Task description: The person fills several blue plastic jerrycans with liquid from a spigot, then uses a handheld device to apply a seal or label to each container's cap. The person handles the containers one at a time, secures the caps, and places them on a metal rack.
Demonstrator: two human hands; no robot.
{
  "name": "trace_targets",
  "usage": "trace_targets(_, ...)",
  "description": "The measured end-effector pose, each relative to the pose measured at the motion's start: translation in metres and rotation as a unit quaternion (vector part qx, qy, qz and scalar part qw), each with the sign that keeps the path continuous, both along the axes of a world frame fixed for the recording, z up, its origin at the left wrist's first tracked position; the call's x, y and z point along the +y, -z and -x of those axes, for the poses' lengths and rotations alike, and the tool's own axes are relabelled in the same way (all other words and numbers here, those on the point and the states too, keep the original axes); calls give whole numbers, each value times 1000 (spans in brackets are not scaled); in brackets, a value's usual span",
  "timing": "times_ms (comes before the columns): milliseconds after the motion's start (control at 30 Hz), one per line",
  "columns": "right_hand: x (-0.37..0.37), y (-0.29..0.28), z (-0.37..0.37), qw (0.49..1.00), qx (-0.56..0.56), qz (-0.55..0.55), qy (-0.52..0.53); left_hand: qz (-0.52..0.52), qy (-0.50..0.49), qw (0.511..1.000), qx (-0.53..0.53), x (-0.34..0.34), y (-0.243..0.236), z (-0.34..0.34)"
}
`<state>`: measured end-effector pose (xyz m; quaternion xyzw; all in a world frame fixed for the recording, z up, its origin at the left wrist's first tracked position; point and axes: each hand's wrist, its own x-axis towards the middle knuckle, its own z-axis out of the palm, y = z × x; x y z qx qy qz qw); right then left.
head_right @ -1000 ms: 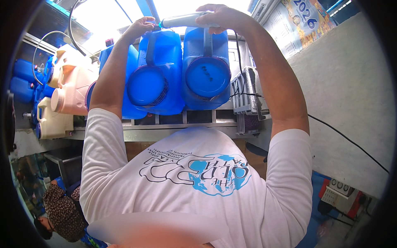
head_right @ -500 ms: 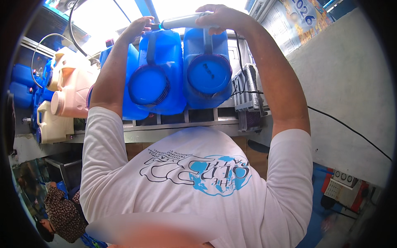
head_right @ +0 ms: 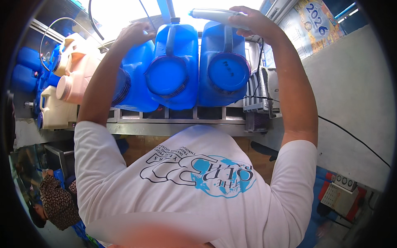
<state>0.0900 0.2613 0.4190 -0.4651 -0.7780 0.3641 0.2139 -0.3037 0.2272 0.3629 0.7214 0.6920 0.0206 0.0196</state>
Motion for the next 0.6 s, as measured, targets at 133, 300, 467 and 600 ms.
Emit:
trace_targets(133, 7, 7, -1, 1000, -2, -6, 0, -23, -76, 992, 102, -58, -18, 26)
trace_targets(300, 15, 12, 24, 999, -22, -11, -27, 68, -150, 984, 73, -66, -6, 58)
trace_targets(467, 11, 2, 36, 996, -74, -43, -21, 89, -120, 989, 21, -78, -10, 63)
trace_targets(600, 7, -4, 33, 993, -98, -68, -14, 113, -73, 986, 101, -86, -24, 47)
